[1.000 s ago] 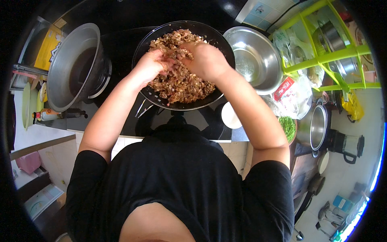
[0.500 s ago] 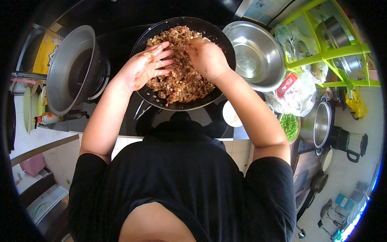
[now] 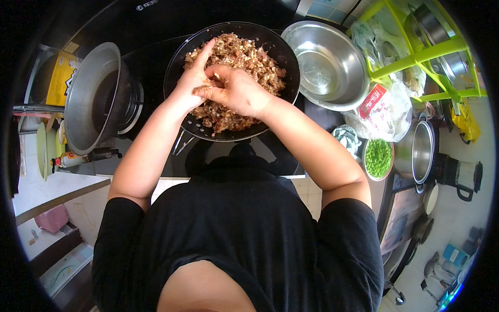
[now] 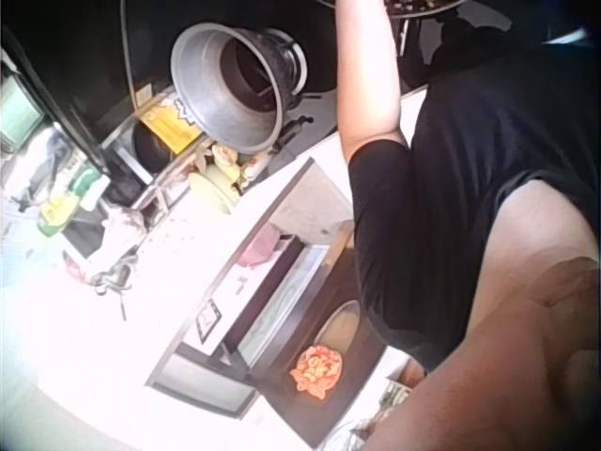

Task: The person adds various seasonings and sauces to a bowl of ground meat and chopped onions, then mixes the ingredients thoroughly by hand. The person uses a spoon to add powders and pours liquids from bottles before kneading the mixture with both hands.

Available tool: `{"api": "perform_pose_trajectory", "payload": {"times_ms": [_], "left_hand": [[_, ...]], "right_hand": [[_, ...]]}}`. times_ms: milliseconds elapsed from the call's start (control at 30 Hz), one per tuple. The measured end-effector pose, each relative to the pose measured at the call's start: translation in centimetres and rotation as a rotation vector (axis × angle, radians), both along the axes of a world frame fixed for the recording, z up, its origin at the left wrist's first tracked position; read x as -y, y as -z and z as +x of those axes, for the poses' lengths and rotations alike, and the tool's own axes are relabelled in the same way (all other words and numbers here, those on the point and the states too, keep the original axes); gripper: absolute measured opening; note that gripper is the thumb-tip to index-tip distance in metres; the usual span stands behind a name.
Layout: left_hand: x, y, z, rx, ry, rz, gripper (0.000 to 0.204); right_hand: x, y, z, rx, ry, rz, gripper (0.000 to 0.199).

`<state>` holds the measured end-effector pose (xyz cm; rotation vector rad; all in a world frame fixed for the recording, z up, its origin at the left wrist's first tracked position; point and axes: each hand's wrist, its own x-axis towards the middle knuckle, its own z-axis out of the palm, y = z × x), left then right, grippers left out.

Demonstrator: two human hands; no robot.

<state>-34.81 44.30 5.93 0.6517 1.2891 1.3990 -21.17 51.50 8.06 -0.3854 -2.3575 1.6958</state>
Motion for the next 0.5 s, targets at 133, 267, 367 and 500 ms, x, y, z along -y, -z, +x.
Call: {"api": "perform_pose_trajectory", "payload": {"times_ms": [133,267,367,500], "left_hand": [[1.1,-2.2,0.8,-0.408,0.033,-0.028,0.088],[1.4,-0.3,-2.0,0.175,-0.053,0.086,0.069],[1.6,-1.5,-2.2,0.418,-0.143,0.043,0.072],[2.2,-2.0,-2.4,0.499,-0.205,0.062,0.078]], "right_hand": [[-1.3,0.5,0.8,0.04,-0.076,0.009,0.033],[-3.7,0.5,1.3,0.311,0.099,0.489,0.037],[-1.7,1.8,0.8,0.194,-0.052,0.888,0.047],[-1.4,0.7,-0.7,0.838,-0.462,0.93,0.069]]}}
